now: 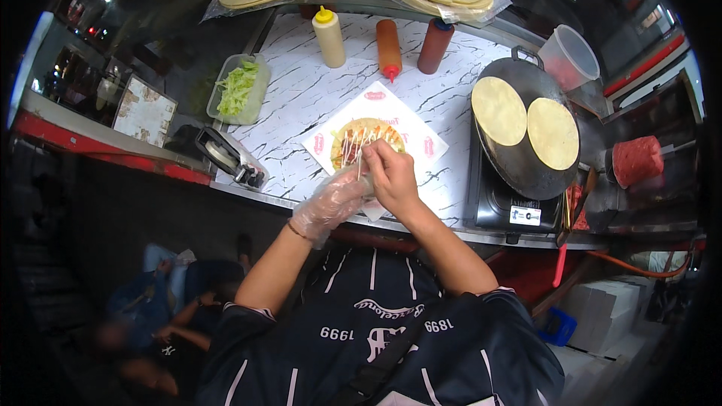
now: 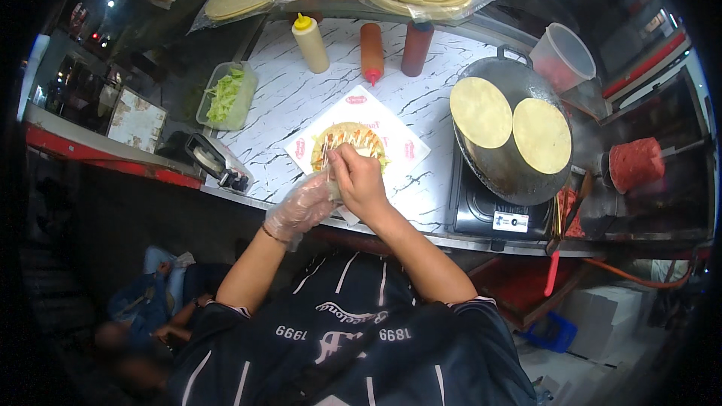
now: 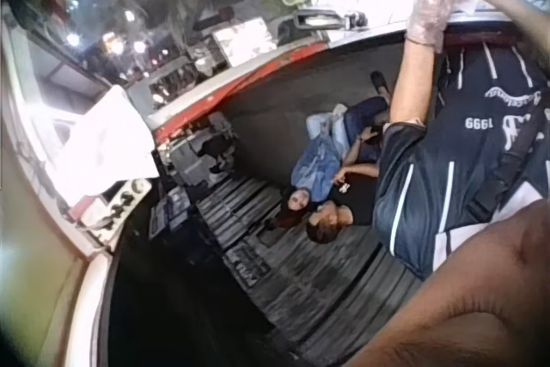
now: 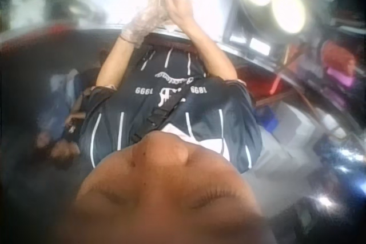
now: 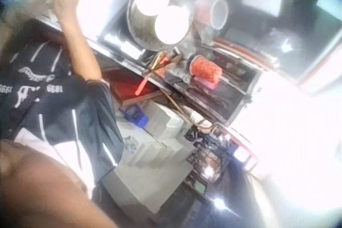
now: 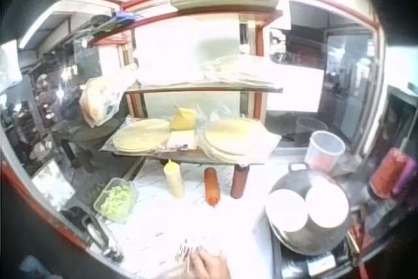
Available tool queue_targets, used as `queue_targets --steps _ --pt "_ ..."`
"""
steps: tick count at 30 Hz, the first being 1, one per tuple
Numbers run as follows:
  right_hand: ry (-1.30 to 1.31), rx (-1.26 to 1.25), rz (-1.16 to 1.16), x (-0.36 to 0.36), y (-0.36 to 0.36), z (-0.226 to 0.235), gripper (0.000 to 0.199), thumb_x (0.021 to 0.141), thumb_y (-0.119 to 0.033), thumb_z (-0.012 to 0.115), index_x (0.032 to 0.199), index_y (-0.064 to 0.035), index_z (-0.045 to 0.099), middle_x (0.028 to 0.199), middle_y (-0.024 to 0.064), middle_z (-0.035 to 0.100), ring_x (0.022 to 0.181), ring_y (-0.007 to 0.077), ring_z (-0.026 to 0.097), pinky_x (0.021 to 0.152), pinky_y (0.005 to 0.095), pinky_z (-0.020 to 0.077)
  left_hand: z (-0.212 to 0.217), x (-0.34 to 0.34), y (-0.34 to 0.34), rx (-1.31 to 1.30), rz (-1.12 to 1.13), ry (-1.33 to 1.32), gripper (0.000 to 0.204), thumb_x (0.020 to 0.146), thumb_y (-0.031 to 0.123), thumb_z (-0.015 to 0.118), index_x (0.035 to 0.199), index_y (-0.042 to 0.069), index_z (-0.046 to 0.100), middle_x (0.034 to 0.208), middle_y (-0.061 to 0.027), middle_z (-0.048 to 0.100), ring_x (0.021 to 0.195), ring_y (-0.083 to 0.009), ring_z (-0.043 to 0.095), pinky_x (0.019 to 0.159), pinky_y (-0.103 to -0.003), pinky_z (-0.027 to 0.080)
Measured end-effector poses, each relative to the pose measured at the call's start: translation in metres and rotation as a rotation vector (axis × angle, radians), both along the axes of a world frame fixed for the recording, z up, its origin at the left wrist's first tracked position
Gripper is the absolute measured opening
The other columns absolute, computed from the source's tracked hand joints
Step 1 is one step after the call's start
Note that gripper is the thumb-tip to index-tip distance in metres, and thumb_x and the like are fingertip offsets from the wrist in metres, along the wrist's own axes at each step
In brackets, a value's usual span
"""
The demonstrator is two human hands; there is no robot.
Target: The person assembles tacos by placing lettuce and sliced meat onto tortillas, then adding sauces and cheese. They fold the tortillas and wrap them in paper, repeating the process for multiple tacos.
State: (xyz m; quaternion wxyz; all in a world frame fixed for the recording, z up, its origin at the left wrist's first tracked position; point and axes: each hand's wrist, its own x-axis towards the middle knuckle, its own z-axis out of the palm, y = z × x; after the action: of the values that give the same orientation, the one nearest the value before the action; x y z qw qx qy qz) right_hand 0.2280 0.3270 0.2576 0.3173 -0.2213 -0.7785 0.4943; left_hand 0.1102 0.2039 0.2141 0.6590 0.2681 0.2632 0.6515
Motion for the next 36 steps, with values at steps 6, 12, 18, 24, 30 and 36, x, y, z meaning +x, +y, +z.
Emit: queue_targets --steps 6,12,18,24,30,36 --pt "-0.066 -0.293 0.150 0.021 0.004 -0.014 0.026 0.109 -0.020 0.066 0.095 0.0013 0.070 0.073 0.0071 0.068 0.062 0.0121 0.058 0.058 0.0320 0.0463 -0.017 0.011 0.011 -0.270 0.005 -0.019 0.051 0.105 0.020 0.074 0.148 0.003 0.053 0.133 -0.0084 0.066 0.118 -0.0169 0.069 0.099 -0.032 0.059" --pt "0.013 -0.743 0.192 0.052 0.024 -0.024 0.024 0.113 -0.021 0.061 0.095 -0.0053 0.066 0.076 -0.0064 0.058 0.063 0.0000 0.043 0.056 0.0199 0.0339 -0.026 0.008 0.013 -0.300 -0.004 0.174 0.032 0.106 0.014 0.070 0.133 0.000 0.066 0.121 -0.0055 0.073 0.110 -0.0141 0.072 0.093 -0.028 0.061" --pt "0.203 -0.577 -0.161 0.083 0.042 -0.040 0.027 0.114 -0.027 0.060 0.095 -0.0085 0.066 0.066 -0.0087 0.049 0.055 0.0005 0.040 0.049 0.0206 0.0281 -0.004 -0.044 -0.020 -0.288 0.021 0.483 0.049 0.102 0.016 0.074 0.143 -0.008 0.063 0.125 -0.0093 0.076 0.108 -0.0128 0.070 0.092 -0.028 0.057" --pt "0.237 -0.473 -0.230 0.081 0.030 -0.084 0.023 0.115 -0.027 0.058 0.106 -0.0062 0.061 0.069 -0.0048 0.050 0.057 0.0039 0.042 0.051 0.0218 0.0330 0.035 -0.073 -0.046 -0.462 -0.072 0.545 0.045 0.097 0.018 0.080 0.132 -0.009 0.070 0.119 -0.0088 0.078 0.098 -0.0120 0.072 0.093 -0.029 0.057" --pt "0.207 -0.294 0.103 0.083 0.045 -0.032 0.078 0.095 -0.038 0.082 0.153 -0.0026 0.043 0.128 0.0146 0.060 0.126 0.0235 0.057 0.115 0.0402 0.0416 0.091 -0.069 -0.040 -0.367 -0.005 0.641 0.035 0.095 0.010 0.081 0.126 -0.005 0.074 0.109 -0.0060 0.079 0.094 -0.0099 0.069 0.087 -0.028 0.056" --pt "-0.140 -0.142 0.792 0.038 0.067 0.028 0.062 0.083 -0.025 0.092 0.134 -0.0013 0.065 0.127 0.0134 0.071 0.125 0.0227 0.064 0.109 0.0377 0.0479 0.124 -0.072 -0.001 -0.317 -0.259 0.971 0.041 0.093 0.013 0.082 0.128 -0.005 0.073 0.109 -0.0072 0.078 0.098 -0.0095 0.068 0.089 -0.028 0.056"
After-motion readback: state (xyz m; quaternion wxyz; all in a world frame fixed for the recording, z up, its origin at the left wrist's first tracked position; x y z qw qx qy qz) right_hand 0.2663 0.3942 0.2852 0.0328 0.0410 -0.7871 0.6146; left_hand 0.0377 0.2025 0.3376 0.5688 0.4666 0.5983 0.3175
